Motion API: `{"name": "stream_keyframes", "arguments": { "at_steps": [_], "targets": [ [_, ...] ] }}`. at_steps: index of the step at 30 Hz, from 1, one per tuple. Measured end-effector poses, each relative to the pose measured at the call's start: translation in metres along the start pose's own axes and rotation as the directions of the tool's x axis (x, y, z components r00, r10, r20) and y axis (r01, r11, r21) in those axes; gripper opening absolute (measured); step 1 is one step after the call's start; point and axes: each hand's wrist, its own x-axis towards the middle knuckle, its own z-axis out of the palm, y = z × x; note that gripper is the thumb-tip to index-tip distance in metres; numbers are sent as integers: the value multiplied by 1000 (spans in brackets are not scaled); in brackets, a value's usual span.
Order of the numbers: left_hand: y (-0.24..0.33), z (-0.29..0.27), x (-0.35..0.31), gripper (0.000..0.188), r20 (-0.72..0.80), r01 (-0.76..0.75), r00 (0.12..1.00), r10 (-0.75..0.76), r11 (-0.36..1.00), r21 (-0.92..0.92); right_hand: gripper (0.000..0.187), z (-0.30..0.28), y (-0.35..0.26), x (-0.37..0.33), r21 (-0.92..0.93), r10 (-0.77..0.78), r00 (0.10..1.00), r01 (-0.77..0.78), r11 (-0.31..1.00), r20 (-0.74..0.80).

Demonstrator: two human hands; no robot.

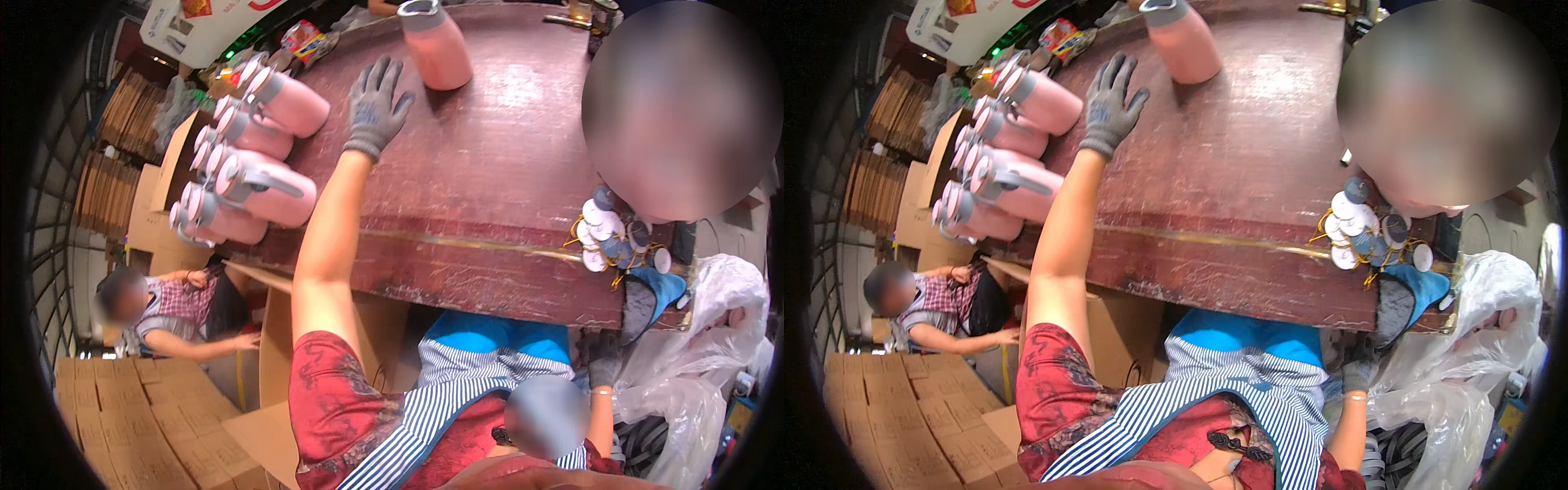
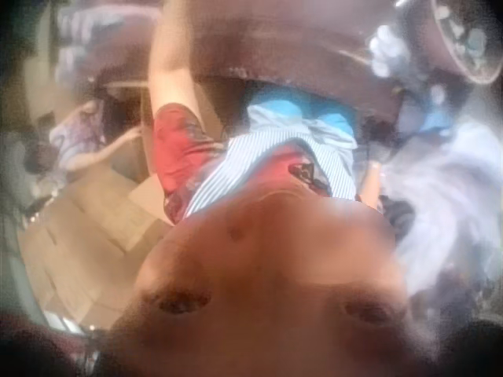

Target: The person assembles pink kettles by attaching lids and inserting small yellow tags into the spouts. They handle each kettle one at a time, rotate it to inspect the fit, and place it on the table. Another person is visible in the background working with boxes.

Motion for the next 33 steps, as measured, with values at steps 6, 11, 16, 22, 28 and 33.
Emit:
{"name": "stream_keyframes", "arguments": {
  "at_steps": [6,11,16,22,28,33],
  "targets": [
    [7,86,134,77,76,266,964,-255,922,-280,56,-121,-3,-44,295,128,978,-173,940,165],
    [34,88,107,48,-241,147,954,-177,979,-139,53,-179,-10,-62,261,50,971,-112,959,235],
    [104,-66,-10,39,-332,-87,940,76,996,-19,62,-299,-54,-42,594,-273,961,195,781,43],
    [228,-221,-112,28,-18,-98,995,97,991,-93,45,-298,-155,12,635,-321,857,515,576,-404],
    [193,-202,-150,60,-340,133,860,-382,809,-572,59,-252,-178,45,-24,-443,735,503,864,-513],
    [107,-94,-105,67,376,345,846,-378,-150,-926,76,-235,-191,59,58,-610,651,704,708,-453]
  ]
}}
